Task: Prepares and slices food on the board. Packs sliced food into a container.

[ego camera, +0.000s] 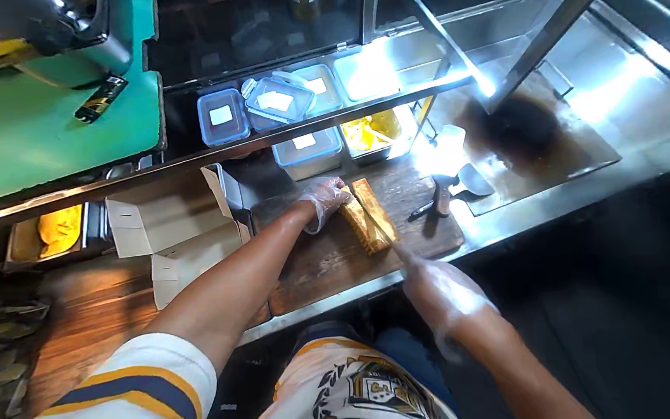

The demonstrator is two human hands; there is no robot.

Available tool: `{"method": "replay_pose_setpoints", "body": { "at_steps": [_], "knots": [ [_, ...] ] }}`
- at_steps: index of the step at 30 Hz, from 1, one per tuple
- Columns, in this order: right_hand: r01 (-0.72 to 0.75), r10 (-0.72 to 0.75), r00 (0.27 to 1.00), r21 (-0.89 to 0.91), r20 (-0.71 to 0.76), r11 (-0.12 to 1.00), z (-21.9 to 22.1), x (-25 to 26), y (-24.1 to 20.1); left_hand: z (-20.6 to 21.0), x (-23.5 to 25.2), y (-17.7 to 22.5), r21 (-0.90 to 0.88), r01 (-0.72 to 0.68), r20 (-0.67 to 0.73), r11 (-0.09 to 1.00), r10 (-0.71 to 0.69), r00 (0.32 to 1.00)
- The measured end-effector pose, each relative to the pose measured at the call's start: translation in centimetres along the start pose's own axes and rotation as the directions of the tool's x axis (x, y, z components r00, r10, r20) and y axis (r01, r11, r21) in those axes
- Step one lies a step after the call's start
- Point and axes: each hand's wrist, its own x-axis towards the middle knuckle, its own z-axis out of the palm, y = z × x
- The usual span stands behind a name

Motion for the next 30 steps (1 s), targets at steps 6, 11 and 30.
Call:
{"method": "replay_pose_setpoints", "body": {
  "at_steps": [6, 11, 30],
  "knots": [
    [-0.061, 0.06, 0.998, 0.061, 0.018, 0.996, 2.6, 2.0, -0.3, 3.5, -3.2, 4.3, 0.378, -0.521, -0.007, 0.765, 0.565, 0.825],
    [-0.053, 0.052, 0.996, 0.013, 0.073, 0.999, 2.3, -1.3, 1.7, 5.4, -3.3, 3.8, 0.443, -0.546, 0.25, 0.711, 0.487, 0.837],
    [0.385, -0.047, 0.725, 0.348, -0.687, 0.854, 13.8, -5.8, 10.9, 1.1, -0.6, 5.6, 0.549, -0.791, 0.581, 0.269, 0.558, 0.593]
  ]
}}
